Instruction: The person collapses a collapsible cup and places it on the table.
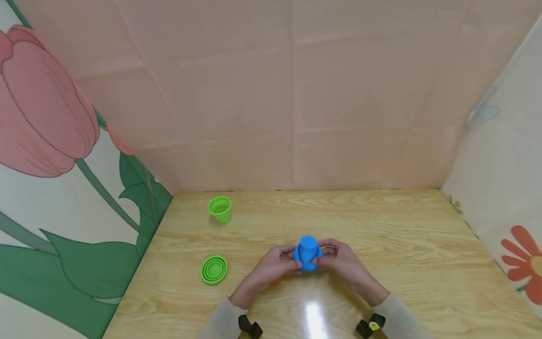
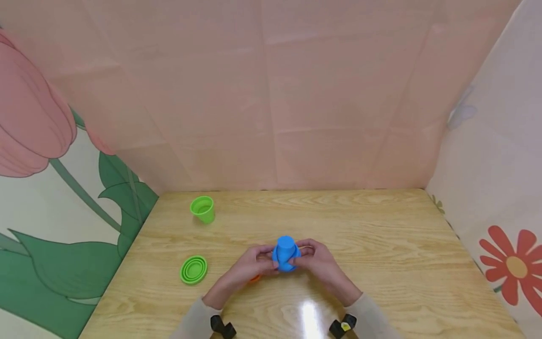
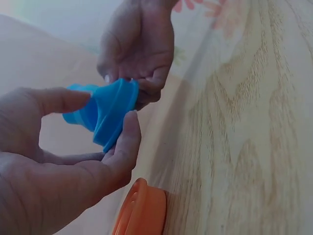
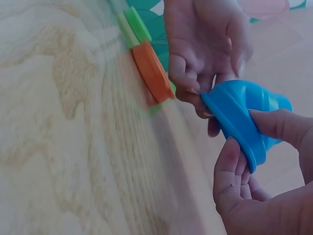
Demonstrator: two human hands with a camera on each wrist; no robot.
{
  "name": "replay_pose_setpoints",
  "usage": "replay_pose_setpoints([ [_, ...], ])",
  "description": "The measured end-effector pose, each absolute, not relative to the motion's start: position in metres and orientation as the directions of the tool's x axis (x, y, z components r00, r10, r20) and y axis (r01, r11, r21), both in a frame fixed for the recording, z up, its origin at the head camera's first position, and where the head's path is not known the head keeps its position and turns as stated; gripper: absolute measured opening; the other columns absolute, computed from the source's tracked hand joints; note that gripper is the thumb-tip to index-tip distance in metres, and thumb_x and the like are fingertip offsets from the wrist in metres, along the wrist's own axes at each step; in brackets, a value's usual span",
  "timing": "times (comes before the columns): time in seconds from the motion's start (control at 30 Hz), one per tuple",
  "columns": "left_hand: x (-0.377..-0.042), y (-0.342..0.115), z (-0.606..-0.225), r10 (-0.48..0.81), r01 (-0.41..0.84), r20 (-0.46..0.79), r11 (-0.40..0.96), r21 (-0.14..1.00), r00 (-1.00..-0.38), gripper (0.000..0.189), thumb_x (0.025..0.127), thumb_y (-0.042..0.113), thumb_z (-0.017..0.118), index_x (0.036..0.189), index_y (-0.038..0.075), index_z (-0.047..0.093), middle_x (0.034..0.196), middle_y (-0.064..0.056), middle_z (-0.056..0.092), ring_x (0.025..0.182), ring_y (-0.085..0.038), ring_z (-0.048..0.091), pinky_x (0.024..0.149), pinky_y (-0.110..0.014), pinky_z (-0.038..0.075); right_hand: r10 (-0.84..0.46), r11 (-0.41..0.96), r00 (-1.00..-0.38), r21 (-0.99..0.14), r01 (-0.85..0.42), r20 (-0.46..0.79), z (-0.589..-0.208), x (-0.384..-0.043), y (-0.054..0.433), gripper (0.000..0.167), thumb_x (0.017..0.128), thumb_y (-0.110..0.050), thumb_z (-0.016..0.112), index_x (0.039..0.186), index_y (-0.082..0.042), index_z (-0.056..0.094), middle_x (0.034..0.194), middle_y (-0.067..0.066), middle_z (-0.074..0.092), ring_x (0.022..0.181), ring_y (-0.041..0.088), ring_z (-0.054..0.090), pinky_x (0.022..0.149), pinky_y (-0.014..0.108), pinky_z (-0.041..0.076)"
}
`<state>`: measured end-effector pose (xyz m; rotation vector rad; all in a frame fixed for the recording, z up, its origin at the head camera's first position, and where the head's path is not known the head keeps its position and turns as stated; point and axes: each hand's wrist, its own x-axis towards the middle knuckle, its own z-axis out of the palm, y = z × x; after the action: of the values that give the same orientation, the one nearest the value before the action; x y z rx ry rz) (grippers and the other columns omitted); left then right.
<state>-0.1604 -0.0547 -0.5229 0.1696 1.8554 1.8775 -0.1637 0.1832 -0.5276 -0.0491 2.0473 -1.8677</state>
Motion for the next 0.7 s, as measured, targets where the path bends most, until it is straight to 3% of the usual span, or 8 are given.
replay_pose_setpoints([
  [0.13,-0.1587,-0.0566,-0.521,0.449,-0.23,-0.231,0.058,0.971,-0.863,0.068,0.093,0.01,0.078,0.15,-0.01,0.047,0.125,-0.018,0.069,0.107,-0.02,0.071,0.089,-0.029,0.063,-0.261,0.134,-0.93,-0.963,0.232,-0.261,-0.5284,-0.1643,0.1848,0.064,0.088,-0.007,0.082,0.141,0.008,0.049,0.111,0.012,0.071,0.097,0.019,0.069,0.084,0.026,0.061],
  [0.33,-0.1606,-0.0542,-0.5222,0.44,-0.228,-0.226,0.049,0.972,-0.869,0.065,0.093,0.011,0.078,0.148,-0.009,0.05,0.125,-0.017,0.072,0.106,-0.019,0.072,0.088,-0.028,0.064,-0.25,0.139,-0.93,-0.96,0.241,-0.27,-0.5265,-0.1622,0.1842,0.064,0.088,-0.008,0.081,0.141,0.008,0.049,0.113,0.013,0.071,0.097,0.019,0.069,0.084,0.026,0.061],
  [0.7,-0.1627,-0.0485,-0.5279,0.343,-0.218,-0.232,0.079,0.973,-0.91,0.055,0.09,0.003,0.077,0.141,-0.005,0.061,0.113,-0.012,0.076,0.093,-0.014,0.072,0.08,-0.026,0.063,-0.282,0.15,-0.929,-0.967,0.204,-0.239,-0.5227,-0.158,0.181,0.064,0.088,-0.011,0.083,0.141,0.007,0.051,0.117,0.016,0.07,0.1,0.018,0.069,0.084,0.025,0.061],
])
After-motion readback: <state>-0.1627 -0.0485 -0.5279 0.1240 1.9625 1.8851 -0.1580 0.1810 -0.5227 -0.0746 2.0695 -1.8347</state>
